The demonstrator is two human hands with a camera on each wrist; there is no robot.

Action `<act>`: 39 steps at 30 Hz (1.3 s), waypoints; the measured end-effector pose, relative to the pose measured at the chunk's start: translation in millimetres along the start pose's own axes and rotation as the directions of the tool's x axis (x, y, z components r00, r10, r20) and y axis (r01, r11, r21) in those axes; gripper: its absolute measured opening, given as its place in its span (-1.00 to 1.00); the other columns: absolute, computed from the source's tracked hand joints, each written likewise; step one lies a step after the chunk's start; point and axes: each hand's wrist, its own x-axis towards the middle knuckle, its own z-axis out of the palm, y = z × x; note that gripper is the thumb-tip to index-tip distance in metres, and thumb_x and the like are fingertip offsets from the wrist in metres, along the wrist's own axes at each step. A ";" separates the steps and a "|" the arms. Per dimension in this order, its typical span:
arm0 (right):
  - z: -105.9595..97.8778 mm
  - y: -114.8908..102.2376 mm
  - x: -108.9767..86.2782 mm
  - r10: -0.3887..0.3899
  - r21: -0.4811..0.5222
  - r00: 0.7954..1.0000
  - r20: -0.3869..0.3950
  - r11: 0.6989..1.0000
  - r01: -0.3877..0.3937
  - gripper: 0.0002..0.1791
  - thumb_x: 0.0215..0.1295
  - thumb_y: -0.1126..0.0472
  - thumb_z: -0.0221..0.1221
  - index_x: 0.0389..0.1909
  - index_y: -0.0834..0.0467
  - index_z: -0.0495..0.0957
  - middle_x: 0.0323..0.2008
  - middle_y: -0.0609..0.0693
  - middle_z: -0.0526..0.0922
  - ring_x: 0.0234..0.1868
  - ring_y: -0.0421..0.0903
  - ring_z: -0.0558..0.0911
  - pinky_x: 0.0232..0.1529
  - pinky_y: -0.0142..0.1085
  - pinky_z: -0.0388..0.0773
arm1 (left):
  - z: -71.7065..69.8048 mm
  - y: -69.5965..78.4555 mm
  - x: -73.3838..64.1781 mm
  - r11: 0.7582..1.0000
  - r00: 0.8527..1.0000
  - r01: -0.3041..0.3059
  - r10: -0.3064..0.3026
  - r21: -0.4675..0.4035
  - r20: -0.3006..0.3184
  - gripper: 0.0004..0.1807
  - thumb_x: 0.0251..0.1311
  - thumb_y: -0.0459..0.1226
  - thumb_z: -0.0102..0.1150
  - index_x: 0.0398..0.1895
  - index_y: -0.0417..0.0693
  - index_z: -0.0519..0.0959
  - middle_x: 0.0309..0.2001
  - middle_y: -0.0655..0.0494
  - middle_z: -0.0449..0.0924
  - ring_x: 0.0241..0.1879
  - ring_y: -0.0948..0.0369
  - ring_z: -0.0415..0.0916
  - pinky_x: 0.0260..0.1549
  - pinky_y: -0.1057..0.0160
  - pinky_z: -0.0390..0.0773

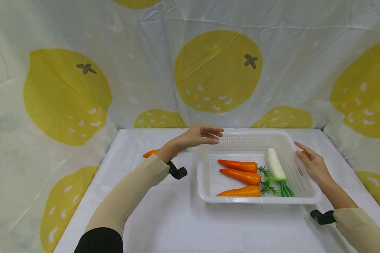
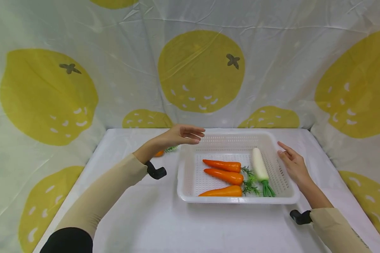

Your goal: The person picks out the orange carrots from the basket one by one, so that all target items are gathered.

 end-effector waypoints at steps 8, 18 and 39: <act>1.4 -2.4 0.1 0.017 0.008 1.000 0.001 1.000 -0.017 -0.40 0.53 0.04 0.06 0.49 0.13 0.26 -0.36 -0.43 0.53 -0.33 -0.42 0.44 -0.39 -0.57 0.36 | 22.4 3.2 22.1 0.999 1.000 0.006 -0.005 -0.053 0.019 -0.48 0.29 -0.34 0.30 0.32 -0.09 0.51 0.14 0.02 0.62 0.06 0.19 0.61 0.06 0.27 0.56; 0.9 -4.0 2.4 0.002 0.012 1.000 -0.010 1.000 -0.001 -0.42 0.53 0.05 0.07 0.48 0.09 0.29 -0.36 -0.44 0.54 -0.33 -0.45 0.46 -0.37 -0.61 0.40 | 43.8 -0.8 42.8 0.999 0.999 0.001 0.000 -0.039 0.043 -0.53 0.30 -0.40 0.27 0.28 -0.19 0.53 0.14 -0.06 0.62 0.02 0.20 0.63 0.01 0.31 0.59; 0.9 2.9 0.7 0.001 0.068 1.000 -0.015 0.998 0.000 -0.46 0.53 0.18 0.07 0.47 0.12 0.30 -0.37 -0.42 0.57 -0.36 -0.45 0.49 -0.42 -0.60 0.43 | 81.7 -16.6 81.7 0.992 0.981 0.114 -0.104 -0.051 0.166 -0.52 0.23 -0.48 0.29 0.25 -0.22 0.54 0.17 -0.12 0.59 0.08 0.09 0.60 -0.04 0.35 0.59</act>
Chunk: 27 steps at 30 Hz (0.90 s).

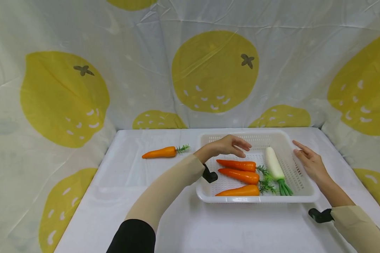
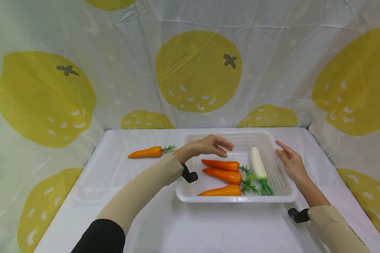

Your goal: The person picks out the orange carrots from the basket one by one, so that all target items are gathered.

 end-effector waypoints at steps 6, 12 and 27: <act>-0.2 1.8 0.5 -0.010 -0.002 1.000 0.004 1.000 0.010 -0.46 0.53 0.19 0.06 0.47 0.14 0.29 -0.36 -0.42 0.57 -0.37 -0.44 0.49 -0.43 -0.58 0.42 | 1.6 -10.1 9.6 0.999 0.999 0.034 -0.035 0.026 0.041 -0.51 0.24 -0.47 0.29 0.26 -0.21 0.54 0.25 -0.17 0.51 0.26 -0.05 0.44 0.02 0.40 0.53; -0.8 0.2 0.2 0.001 -0.026 1.000 0.006 1.000 -0.001 -0.46 0.54 0.19 0.05 0.47 0.18 0.27 -0.36 -0.42 0.56 -0.36 -0.44 0.47 -0.43 -0.58 0.41 | 3.3 -16.1 13.5 0.996 0.994 0.058 -0.064 0.066 0.091 -0.50 0.26 -0.48 0.25 0.29 -0.31 0.48 0.28 -0.23 0.47 0.32 -0.10 0.36 0.17 0.33 0.44; -1.4 2.0 0.8 -0.004 -0.004 1.000 -0.002 1.000 0.004 -0.47 0.53 0.18 0.07 0.47 0.08 0.32 -0.38 -0.40 0.55 -0.36 -0.43 0.45 -0.43 -0.57 0.37 | 8.0 -26.5 18.2 0.984 0.977 0.135 -0.152 0.118 0.149 -0.48 0.26 -0.43 0.27 0.31 -0.21 0.50 0.24 -0.05 0.54 0.30 0.05 0.40 0.25 0.25 0.39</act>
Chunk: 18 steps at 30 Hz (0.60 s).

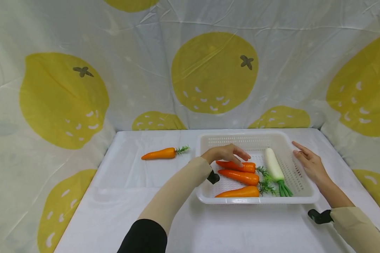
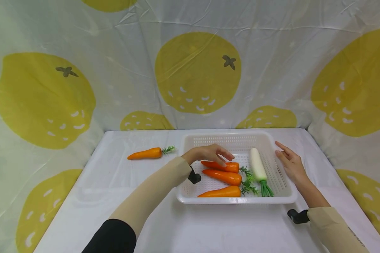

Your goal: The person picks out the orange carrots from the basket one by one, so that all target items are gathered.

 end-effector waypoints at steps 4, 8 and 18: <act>0.6 -0.6 -0.2 0.000 -0.007 1.000 -0.003 1.000 0.000 -0.47 0.53 0.17 0.07 0.47 0.08 0.31 -0.37 -0.41 0.55 -0.35 -0.43 0.45 -0.42 -0.57 0.37 | -0.4 -2.4 -1.1 1.000 1.000 -0.007 0.007 0.019 0.009 -0.50 0.26 -0.45 0.25 0.30 -0.22 0.51 0.24 -0.07 0.54 0.29 0.05 0.40 0.26 0.24 0.38; 0.4 -3.7 -0.9 0.020 -0.020 1.000 0.007 1.000 -0.020 -0.44 0.54 0.11 0.07 0.49 0.10 0.27 -0.35 -0.43 0.54 -0.34 -0.45 0.46 -0.40 -0.59 0.40 | -0.5 -4.4 -0.9 0.999 1.000 0.005 -0.006 0.044 0.012 -0.52 0.27 -0.45 0.25 0.28 -0.16 0.54 0.22 -0.02 0.57 0.27 0.11 0.42 0.26 0.27 0.38; 1.3 -4.7 -0.7 0.049 -0.009 0.999 0.012 0.999 -0.049 -0.42 0.54 0.10 0.06 0.49 0.14 0.25 -0.36 -0.43 0.55 -0.35 -0.45 0.48 -0.40 -0.59 0.43 | 1.7 -6.4 1.9 0.993 0.998 0.061 -0.060 0.102 -0.005 -0.48 0.22 -0.49 0.29 0.27 -0.04 0.58 0.20 -0.01 0.57 0.11 0.11 0.55 0.08 0.36 0.52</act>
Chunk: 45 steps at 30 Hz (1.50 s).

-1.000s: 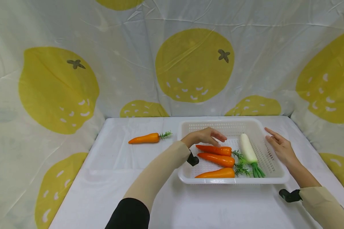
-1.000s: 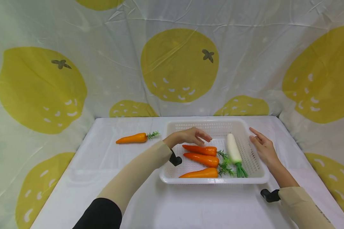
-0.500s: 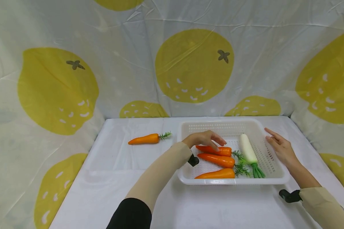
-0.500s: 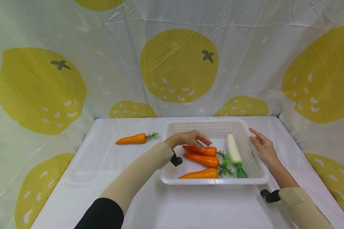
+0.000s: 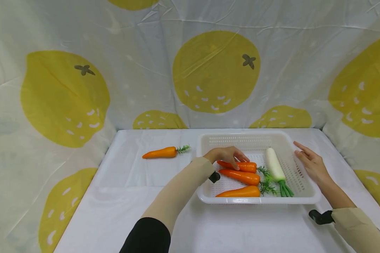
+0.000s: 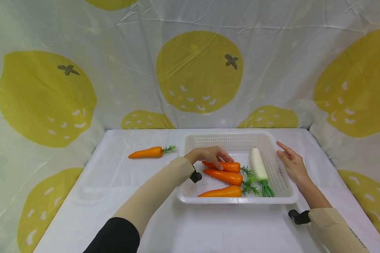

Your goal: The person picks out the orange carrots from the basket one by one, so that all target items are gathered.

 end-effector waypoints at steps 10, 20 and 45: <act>-0.7 0.1 0.6 -0.001 -0.015 1.000 0.002 1.000 0.001 -0.40 0.53 0.06 0.07 0.50 0.10 0.24 -0.35 -0.48 0.55 -0.35 -0.47 0.49 -0.40 -0.60 0.45 | -5.4 -0.7 1.5 0.995 0.998 -0.043 0.039 0.088 0.053 -0.48 0.29 -0.44 0.23 0.33 -0.02 0.52 0.24 -0.04 0.53 0.16 0.11 0.50 0.14 0.34 0.47; -0.1 2.2 2.8 -0.010 0.005 1.000 0.003 1.000 0.010 -0.43 0.54 0.12 0.06 0.50 0.15 0.24 -0.35 -0.45 0.56 -0.37 -0.45 0.50 -0.43 -0.58 0.45 | -17.5 5.9 -5.3 0.993 0.995 -0.093 0.090 0.076 0.044 -0.47 0.31 -0.47 0.19 0.35 -0.07 0.50 0.27 -0.03 0.51 0.26 0.13 0.42 0.16 0.37 0.43; 1.0 -0.4 -0.2 -0.005 -0.010 1.000 -0.009 1.000 0.005 -0.42 0.53 0.09 0.07 0.49 0.11 0.26 -0.36 -0.46 0.54 -0.35 -0.47 0.47 -0.40 -0.61 0.43 | -66.6 33.4 -77.3 0.942 0.948 -0.316 0.317 0.109 0.014 -0.45 0.34 -0.47 0.15 0.40 -0.20 0.40 0.32 -0.05 0.45 0.23 0.14 0.43 0.13 0.34 0.47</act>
